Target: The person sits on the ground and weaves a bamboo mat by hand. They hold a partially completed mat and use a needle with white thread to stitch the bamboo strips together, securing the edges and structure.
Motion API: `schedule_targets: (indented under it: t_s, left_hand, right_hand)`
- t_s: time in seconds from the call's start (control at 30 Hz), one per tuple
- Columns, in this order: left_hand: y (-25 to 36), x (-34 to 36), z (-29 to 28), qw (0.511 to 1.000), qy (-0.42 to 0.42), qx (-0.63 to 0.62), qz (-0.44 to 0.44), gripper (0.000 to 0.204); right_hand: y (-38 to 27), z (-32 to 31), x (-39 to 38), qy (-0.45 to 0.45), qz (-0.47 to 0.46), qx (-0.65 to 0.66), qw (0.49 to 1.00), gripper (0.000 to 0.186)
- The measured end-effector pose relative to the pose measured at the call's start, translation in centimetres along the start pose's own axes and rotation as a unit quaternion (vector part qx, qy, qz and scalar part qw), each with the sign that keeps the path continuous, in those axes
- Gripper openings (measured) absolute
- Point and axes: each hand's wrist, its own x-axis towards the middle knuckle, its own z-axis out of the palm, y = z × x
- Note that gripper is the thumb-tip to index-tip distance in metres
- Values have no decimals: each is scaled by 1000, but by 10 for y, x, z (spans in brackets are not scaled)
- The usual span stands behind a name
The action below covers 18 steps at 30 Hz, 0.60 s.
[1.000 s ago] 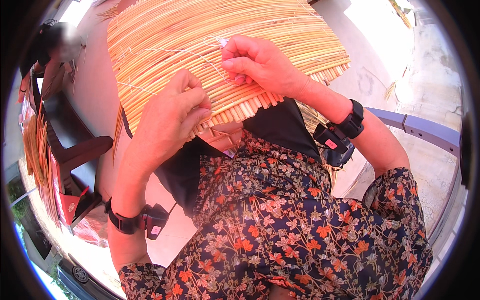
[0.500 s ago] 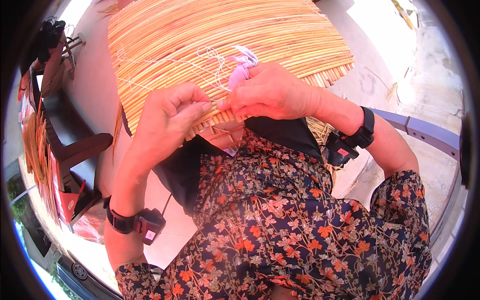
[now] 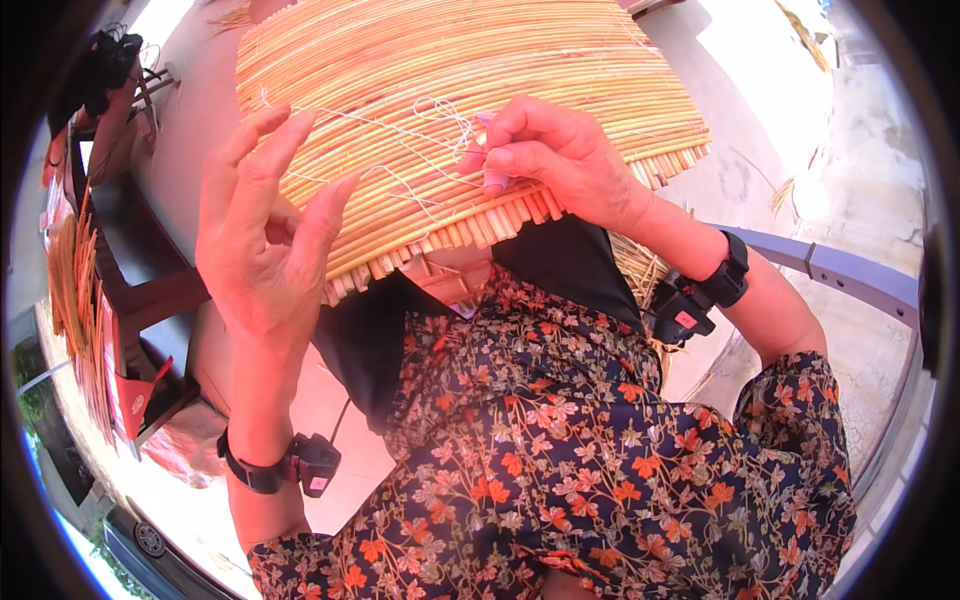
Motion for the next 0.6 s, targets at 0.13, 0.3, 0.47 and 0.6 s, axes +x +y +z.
schedule_targets:
  t_s: [0.13, 0.3, 0.47, 0.6]
  left_hand:
    - [6, -62, -12, 885, -222, -287, -291, 24]
    - [-20, -96, 48, 740, -164, -523, -390, 50]
    - [-17, -77, 75, 723, 14, -561, -404, 46]
    - [-17, -74, 76, 742, 24, -535, -403, 35]
  right_hand:
    - [-3, -6, 1, 44, 66, 71, 994, 10]
    - [-21, 7, 1, -40, 27, -170, 984, 11]
    - [-28, 15, -2, -92, 1, -332, 939, 9]
    - [-23, 14, -5, -80, -25, -310, 947, 13]
